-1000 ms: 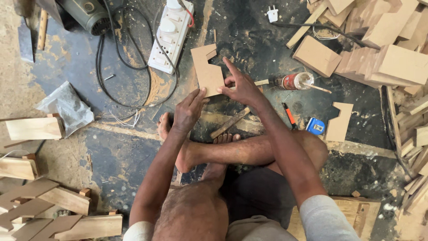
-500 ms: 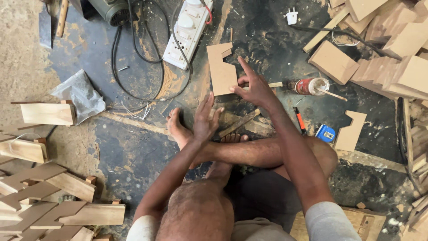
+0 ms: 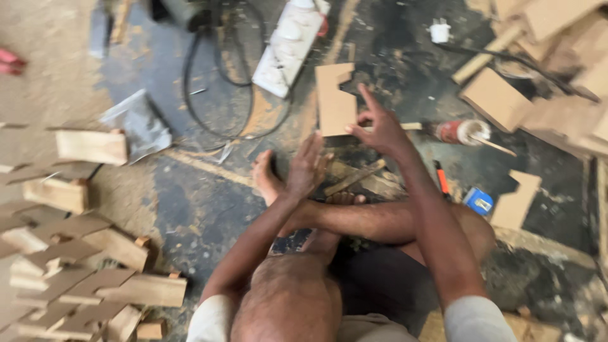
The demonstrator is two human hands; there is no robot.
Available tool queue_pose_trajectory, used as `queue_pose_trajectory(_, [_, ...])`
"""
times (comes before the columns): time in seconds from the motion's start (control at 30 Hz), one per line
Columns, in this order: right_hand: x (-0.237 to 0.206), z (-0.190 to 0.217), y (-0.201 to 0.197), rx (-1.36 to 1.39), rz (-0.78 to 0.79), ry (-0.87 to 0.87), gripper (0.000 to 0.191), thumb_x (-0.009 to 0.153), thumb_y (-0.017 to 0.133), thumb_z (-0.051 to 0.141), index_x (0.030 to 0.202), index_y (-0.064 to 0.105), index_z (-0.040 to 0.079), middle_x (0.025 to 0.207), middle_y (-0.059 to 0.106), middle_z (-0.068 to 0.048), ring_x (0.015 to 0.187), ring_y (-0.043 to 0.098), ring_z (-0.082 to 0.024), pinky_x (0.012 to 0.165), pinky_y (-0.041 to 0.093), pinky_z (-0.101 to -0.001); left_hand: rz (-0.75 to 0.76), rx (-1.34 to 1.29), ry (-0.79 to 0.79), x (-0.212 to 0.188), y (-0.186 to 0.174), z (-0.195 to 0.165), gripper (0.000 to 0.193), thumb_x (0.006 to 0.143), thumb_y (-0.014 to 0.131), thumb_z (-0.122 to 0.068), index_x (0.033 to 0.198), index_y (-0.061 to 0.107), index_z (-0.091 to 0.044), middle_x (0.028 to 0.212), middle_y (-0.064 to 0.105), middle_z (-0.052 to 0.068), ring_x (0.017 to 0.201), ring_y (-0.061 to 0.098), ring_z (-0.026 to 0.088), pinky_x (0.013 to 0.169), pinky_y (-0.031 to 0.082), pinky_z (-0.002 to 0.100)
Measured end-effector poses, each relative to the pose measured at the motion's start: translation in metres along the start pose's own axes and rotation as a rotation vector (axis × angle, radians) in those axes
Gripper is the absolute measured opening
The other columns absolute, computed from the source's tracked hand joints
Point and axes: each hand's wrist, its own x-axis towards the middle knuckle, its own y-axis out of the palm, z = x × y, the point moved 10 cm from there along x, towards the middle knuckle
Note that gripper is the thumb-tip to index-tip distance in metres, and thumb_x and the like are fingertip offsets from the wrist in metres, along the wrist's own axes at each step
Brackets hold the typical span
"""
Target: The person sits on the floor and assembles small wooden pieces by hammering nails into them. They use pliers to trim protruding nail ends and occasionally inspect the joined parts. The workspace is cluttered with wood scraps, tools, and a power strip.
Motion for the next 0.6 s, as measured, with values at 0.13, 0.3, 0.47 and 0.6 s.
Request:
queue_pose_trajectory(0.13, [0.004,-0.003,0.002,-0.095,0.015,0.076,0.105,0.085,0.08,0.035,0.168,0.019,0.018,0.099,0.078,-0.008,0.085,0.072,-0.025,0.09,0.053,-0.0386,-0.14,0.016,-0.054,0.007,-0.036,0.014,0.048,0.093,0.074,-0.011,0.137,0.058,0.002,0.123,0.065,0.021,0.108,0.068,0.039,0.089,0.058,0.043])
queue_pose_trajectory(0.3, [0.004,0.006,0.0,-0.101,-0.034,0.009,0.104,0.085,0.08,0.037,0.168,0.023,0.013,0.099,0.077,-0.009,0.096,0.074,-0.022,0.092,0.053,-0.0381,-0.435,0.247,-0.276,0.005,-0.134,0.082,0.033,0.095,0.07,-0.01,0.126,0.063,-0.001,0.108,0.067,0.016,0.091,0.07,0.034,0.079,0.057,0.043])
queue_pose_trajectory(0.47, [0.007,0.003,0.001,-0.139,-0.032,0.059,0.105,0.082,0.08,0.041,0.168,0.025,0.014,0.102,0.078,-0.011,0.101,0.074,-0.025,0.096,0.052,-0.0388,-0.632,0.704,-0.509,-0.027,-0.252,0.142,0.038,0.089,0.07,-0.007,0.125,0.062,0.001,0.117,0.063,0.023,0.107,0.063,0.038,0.09,0.053,0.048])
queue_pose_trajectory(0.6, [0.01,0.006,0.0,-0.144,-0.012,0.062,0.105,0.082,0.079,0.041,0.167,0.024,0.014,0.104,0.078,-0.01,0.108,0.072,-0.027,0.103,0.048,-0.0429,-0.557,0.81,-0.66,-0.037,-0.282,0.168,0.043,0.081,0.076,-0.011,0.12,0.062,0.002,0.107,0.061,0.022,0.096,0.064,0.039,0.079,0.053,0.047])
